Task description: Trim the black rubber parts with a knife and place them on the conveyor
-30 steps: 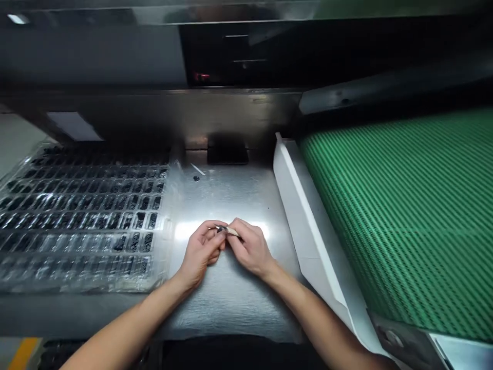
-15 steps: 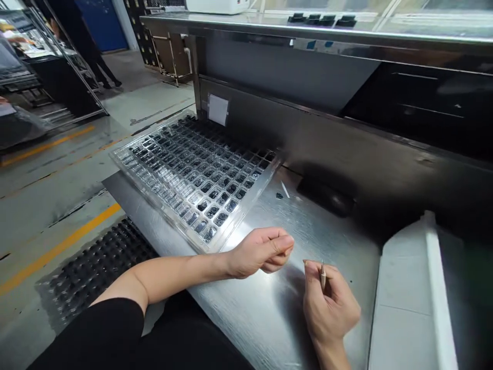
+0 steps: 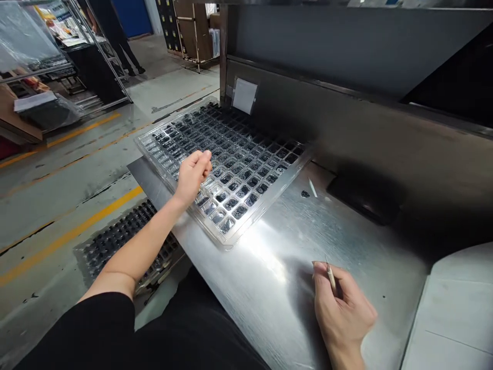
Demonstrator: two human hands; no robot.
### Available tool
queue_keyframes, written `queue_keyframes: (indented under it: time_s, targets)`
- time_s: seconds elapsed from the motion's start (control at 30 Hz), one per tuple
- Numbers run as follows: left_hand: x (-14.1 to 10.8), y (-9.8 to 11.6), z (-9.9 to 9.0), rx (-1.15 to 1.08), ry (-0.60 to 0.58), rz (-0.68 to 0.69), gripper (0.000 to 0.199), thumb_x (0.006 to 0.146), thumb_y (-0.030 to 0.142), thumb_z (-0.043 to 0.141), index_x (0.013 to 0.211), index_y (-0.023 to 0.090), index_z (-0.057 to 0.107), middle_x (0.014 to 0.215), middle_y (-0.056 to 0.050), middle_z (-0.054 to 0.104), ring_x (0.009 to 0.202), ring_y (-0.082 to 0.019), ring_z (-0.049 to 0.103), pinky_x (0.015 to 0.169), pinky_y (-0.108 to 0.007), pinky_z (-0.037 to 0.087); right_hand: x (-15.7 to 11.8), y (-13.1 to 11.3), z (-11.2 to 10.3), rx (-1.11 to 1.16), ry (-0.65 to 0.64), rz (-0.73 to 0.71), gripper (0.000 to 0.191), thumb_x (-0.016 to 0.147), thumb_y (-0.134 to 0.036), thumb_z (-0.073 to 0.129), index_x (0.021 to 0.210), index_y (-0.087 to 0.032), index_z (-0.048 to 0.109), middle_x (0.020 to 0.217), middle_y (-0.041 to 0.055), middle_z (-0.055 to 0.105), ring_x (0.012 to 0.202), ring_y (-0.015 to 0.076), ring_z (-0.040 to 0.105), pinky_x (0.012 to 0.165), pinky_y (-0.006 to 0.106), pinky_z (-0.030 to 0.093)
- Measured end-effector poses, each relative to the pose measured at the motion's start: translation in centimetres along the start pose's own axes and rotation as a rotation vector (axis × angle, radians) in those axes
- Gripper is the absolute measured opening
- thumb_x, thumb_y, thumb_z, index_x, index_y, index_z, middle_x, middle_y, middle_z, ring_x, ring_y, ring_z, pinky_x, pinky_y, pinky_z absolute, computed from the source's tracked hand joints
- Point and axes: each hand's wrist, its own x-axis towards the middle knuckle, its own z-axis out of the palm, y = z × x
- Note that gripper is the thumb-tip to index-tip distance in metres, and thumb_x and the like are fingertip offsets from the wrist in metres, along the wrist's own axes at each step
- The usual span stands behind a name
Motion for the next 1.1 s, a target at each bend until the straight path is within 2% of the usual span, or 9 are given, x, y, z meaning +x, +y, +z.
queue_keyframes:
  time_s: [0.1, 0.23, 0.37, 0.47, 0.57, 0.87, 0.97, 1.03, 1.1]
  targets:
    - [1.2, -1.2, -1.2, -0.076, -0.010, -0.129, 0.059, 0.087, 0.065, 0.091, 0.077, 0.020, 0.054, 0.068, 0.004, 0.052, 0.052, -0.006, 0.030, 0.046, -0.021, 0.018, -0.1, 0.0, 0.1, 0.015, -0.015, -0.039, 0.034, 0.106, -0.048, 0.074, 0.093, -0.018, 0.081, 0.069, 0.0014, 0.068, 0.053, 0.0148, 0.053, 0.055, 0.031, 0.039]
    - [0.8, -2.2, -0.3, -0.139, -0.089, -0.252, 0.056, 0.087, 0.061, 0.091, 0.080, 0.020, 0.053, 0.072, 0.004, 0.054, 0.054, -0.006, 0.035, 0.048, -0.019, 0.023, -0.1, -0.1, 0.0, 0.013, -0.009, -0.073, 0.030, 0.106, -0.045, 0.075, 0.094, -0.018, 0.081, 0.068, 0.0010, 0.068, 0.053, 0.0149, 0.054, 0.055, 0.030, 0.041]
    - [0.8, -2.6, 0.7, -0.030, -0.121, -0.165, 0.053, 0.090, 0.063, 0.086, 0.079, 0.019, 0.058, 0.074, 0.001, 0.058, 0.059, -0.009, 0.046, 0.053, -0.021, 0.037, 0.1, -0.2, -0.2, 0.011, -0.010, -0.097, 0.029, 0.107, -0.043, 0.074, 0.094, -0.018, 0.081, 0.069, 0.0016, 0.070, 0.053, 0.0155, 0.056, 0.055, 0.030, 0.043]
    - [0.9, -2.9, 0.7, 0.050, -0.124, -0.079, 0.048, 0.091, 0.057, 0.087, 0.076, 0.016, 0.066, 0.077, -0.003, 0.065, 0.071, -0.012, 0.058, 0.067, -0.024, 0.050, 0.2, -0.4, -0.2, 0.009, -0.018, -0.127, 0.028, 0.108, -0.041, 0.074, 0.094, -0.018, 0.081, 0.071, 0.0021, 0.071, 0.054, 0.0155, 0.059, 0.056, 0.029, 0.043]
    - [0.8, -3.1, 0.4, 0.071, -0.109, -0.033, 0.043, 0.092, 0.053, 0.087, 0.077, 0.015, 0.071, 0.079, -0.005, 0.070, 0.077, -0.013, 0.062, 0.077, -0.025, 0.053, 0.2, -0.5, -0.2, 0.017, -0.028, -0.150, 0.025, 0.108, -0.039, 0.073, 0.097, -0.017, 0.080, 0.074, 0.0023, 0.073, 0.056, 0.0153, 0.060, 0.057, 0.028, 0.044]
    - [0.9, -2.6, -0.5, 0.033, -0.029, -0.007, 0.042, 0.094, 0.058, 0.081, 0.082, 0.021, 0.067, 0.083, -0.004, 0.072, 0.075, -0.017, 0.066, 0.076, -0.032, 0.058, 0.1, -0.5, -0.3, 0.045, -0.050, -0.168, 0.020, 0.108, -0.033, 0.072, 0.098, -0.017, 0.080, 0.074, -0.0007, 0.072, 0.056, 0.0119, 0.059, 0.055, 0.025, 0.041]
    - [1.2, -1.9, -2.2, 0.243, 0.006, 0.062, 0.035, 0.097, 0.053, 0.076, 0.086, 0.021, 0.068, 0.087, -0.004, 0.072, 0.078, -0.017, 0.065, 0.075, -0.032, 0.053, 0.2, -0.6, -0.2, 0.045, -0.057, -0.168, 0.019, 0.108, -0.032, 0.072, 0.098, -0.017, 0.079, 0.074, -0.0013, 0.072, 0.056, 0.0112, 0.059, 0.056, 0.024, 0.042]
    - [1.0, -1.4, -3.7, 0.535, -0.022, 0.141, 0.026, 0.098, 0.046, 0.074, 0.090, 0.021, 0.071, 0.092, -0.004, 0.071, 0.082, -0.018, 0.063, 0.078, -0.033, 0.050, 0.2, -0.7, -0.2, 0.050, -0.069, -0.171, 0.018, 0.108, -0.031, 0.072, 0.098, -0.018, 0.079, 0.076, -0.0011, 0.073, 0.058, 0.0112, 0.060, 0.057, 0.024, 0.042]
    - [0.5, -0.9, -5.0, 0.861, -0.110, 0.227, 0.019, 0.100, 0.040, 0.072, 0.096, 0.022, 0.077, 0.099, -0.004, 0.069, 0.091, -0.020, 0.063, 0.084, -0.036, 0.048, 0.1, -0.6, -0.1, 0.056, -0.077, -0.182, 0.016, 0.108, -0.030, 0.072, 0.099, -0.018, 0.079, 0.078, -0.0011, 0.073, 0.059, 0.0113, 0.061, 0.057, 0.024, 0.042]
